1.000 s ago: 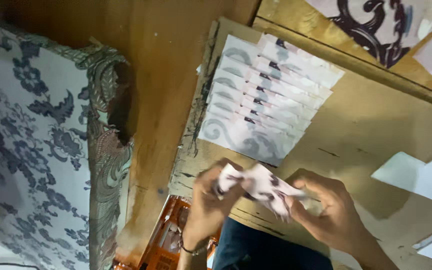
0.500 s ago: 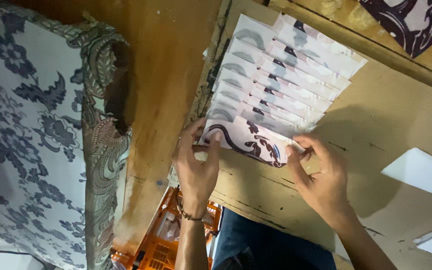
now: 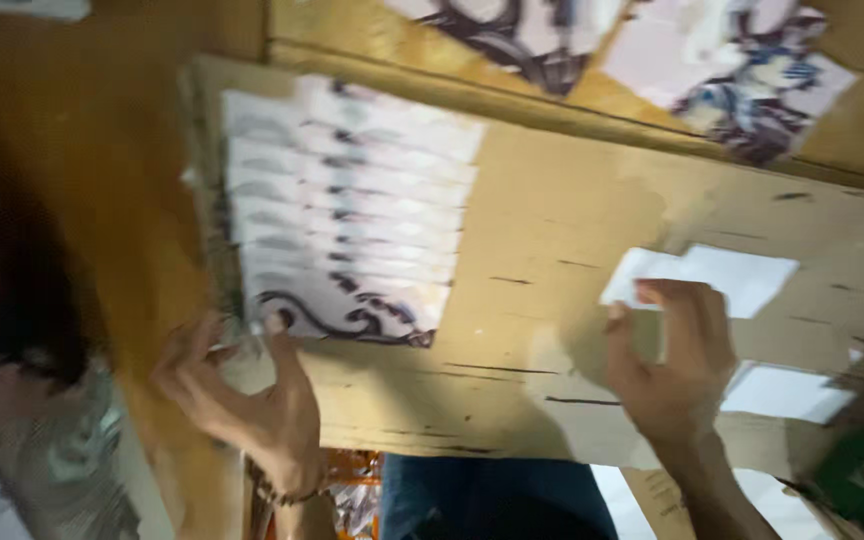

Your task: The person repeatedly folds small rectangular pieces of paper with a printed design in half and places them into a neat stack on a wooden table. The person handles the paper by hand, folding each piece individually and stacking them one by one.

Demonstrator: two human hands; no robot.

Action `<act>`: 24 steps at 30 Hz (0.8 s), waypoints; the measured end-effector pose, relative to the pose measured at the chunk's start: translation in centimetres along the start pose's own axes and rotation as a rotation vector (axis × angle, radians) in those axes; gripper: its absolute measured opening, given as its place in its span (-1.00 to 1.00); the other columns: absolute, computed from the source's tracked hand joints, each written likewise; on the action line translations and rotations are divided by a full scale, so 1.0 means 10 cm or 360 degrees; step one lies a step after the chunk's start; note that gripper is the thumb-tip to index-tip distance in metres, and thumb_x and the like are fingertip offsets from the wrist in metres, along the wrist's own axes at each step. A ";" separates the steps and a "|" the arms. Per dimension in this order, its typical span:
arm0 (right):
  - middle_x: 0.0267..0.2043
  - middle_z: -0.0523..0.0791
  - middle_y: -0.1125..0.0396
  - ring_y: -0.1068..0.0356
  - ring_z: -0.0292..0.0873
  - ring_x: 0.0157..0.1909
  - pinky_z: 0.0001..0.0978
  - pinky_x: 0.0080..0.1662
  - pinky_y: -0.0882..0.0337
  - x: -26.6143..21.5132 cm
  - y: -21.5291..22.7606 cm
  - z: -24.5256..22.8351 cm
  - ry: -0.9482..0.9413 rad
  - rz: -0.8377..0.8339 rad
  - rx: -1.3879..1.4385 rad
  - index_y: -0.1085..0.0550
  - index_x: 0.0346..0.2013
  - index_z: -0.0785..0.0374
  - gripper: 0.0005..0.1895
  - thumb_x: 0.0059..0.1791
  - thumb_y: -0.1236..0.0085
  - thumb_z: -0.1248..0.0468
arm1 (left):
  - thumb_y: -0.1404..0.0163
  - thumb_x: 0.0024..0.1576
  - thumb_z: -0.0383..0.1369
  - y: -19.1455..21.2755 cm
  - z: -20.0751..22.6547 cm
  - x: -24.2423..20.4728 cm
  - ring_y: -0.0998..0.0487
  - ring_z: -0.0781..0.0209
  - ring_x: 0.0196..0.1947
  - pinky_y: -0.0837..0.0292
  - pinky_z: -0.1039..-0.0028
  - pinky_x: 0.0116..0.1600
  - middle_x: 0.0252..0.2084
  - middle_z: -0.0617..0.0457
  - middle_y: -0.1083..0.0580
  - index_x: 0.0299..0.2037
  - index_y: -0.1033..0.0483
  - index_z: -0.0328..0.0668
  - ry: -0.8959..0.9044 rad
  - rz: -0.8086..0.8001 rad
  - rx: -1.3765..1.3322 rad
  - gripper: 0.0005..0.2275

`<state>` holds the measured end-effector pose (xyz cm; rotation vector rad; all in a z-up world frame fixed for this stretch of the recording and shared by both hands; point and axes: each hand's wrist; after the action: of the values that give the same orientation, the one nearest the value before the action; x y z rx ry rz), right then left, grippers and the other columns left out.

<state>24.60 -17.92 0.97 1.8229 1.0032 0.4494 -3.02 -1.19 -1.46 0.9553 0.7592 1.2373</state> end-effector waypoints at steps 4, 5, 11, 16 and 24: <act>-0.18 0.15 -0.30 -0.33 0.19 -0.16 -0.06 -0.17 -0.38 -0.07 0.23 0.46 -0.0063 0.0043 -0.0389 -0.40 -0.12 0.50 -0.69 -0.12 -0.20 0.45 | -0.25 0.25 -0.45 -0.14 0.30 -0.03 -0.37 0.05 0.05 -0.39 0.35 -0.03 0.13 -0.15 -0.33 0.13 -0.44 -0.35 -0.0023 -0.0076 -0.0104 -0.68; -0.23 0.19 -0.28 -0.31 0.24 -0.20 -0.01 -0.21 -0.38 -0.08 0.25 0.56 -0.0025 0.0051 -0.0464 -0.40 -0.16 0.55 -0.66 -0.18 -0.21 0.44 | -0.24 0.25 -0.47 -0.20 0.38 -0.03 -0.38 0.04 0.09 -0.43 0.36 0.01 0.13 -0.14 -0.32 0.12 -0.44 -0.34 -0.0134 -0.0084 -0.0222 -0.69; -0.23 0.04 -0.33 -0.35 0.05 -0.21 -0.20 -0.19 -0.41 -0.15 0.21 0.85 -0.0073 -0.0134 -0.0572 -0.47 -0.13 0.41 -0.89 0.06 -0.19 0.46 | -0.24 0.10 -0.49 -0.54 0.92 -0.26 -0.42 0.02 0.11 -0.50 0.27 0.17 0.07 -0.12 -0.35 0.04 -0.43 -0.35 -0.0512 -0.0230 -0.0419 -0.66; -0.25 0.02 -0.37 -0.39 0.06 -0.24 -0.19 -0.23 -0.42 -0.15 0.24 1.00 -0.0112 -0.0099 -0.0370 -0.49 -0.31 0.38 -0.93 -0.05 -0.22 0.47 | -0.16 0.13 -0.54 -0.74 1.32 -0.50 -0.48 0.05 0.08 -0.59 0.36 0.07 0.06 -0.14 -0.41 0.05 -0.45 -0.33 -0.0593 -0.0470 -0.0753 -0.71; -0.18 0.01 -0.44 -0.44 0.01 -0.15 -0.23 -0.16 -0.43 -0.20 0.36 1.12 -0.0240 -0.0033 0.0003 -0.56 -0.19 0.35 -0.81 -0.08 -0.28 0.53 | -0.23 0.18 -0.43 -0.87 1.93 -0.72 -0.51 0.06 0.03 -0.55 0.38 0.00 0.01 -0.14 -0.44 0.09 -0.45 -0.36 -0.0669 -0.0946 -0.1072 -0.67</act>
<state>32.52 -26.62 -0.76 1.8172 0.9186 0.2939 16.44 -12.27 -1.36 0.3593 0.2200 0.6507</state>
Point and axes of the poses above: each hand's wrist, its own x-axis towards the middle knuckle, its own y-axis out of the back of the hand, z = x × y
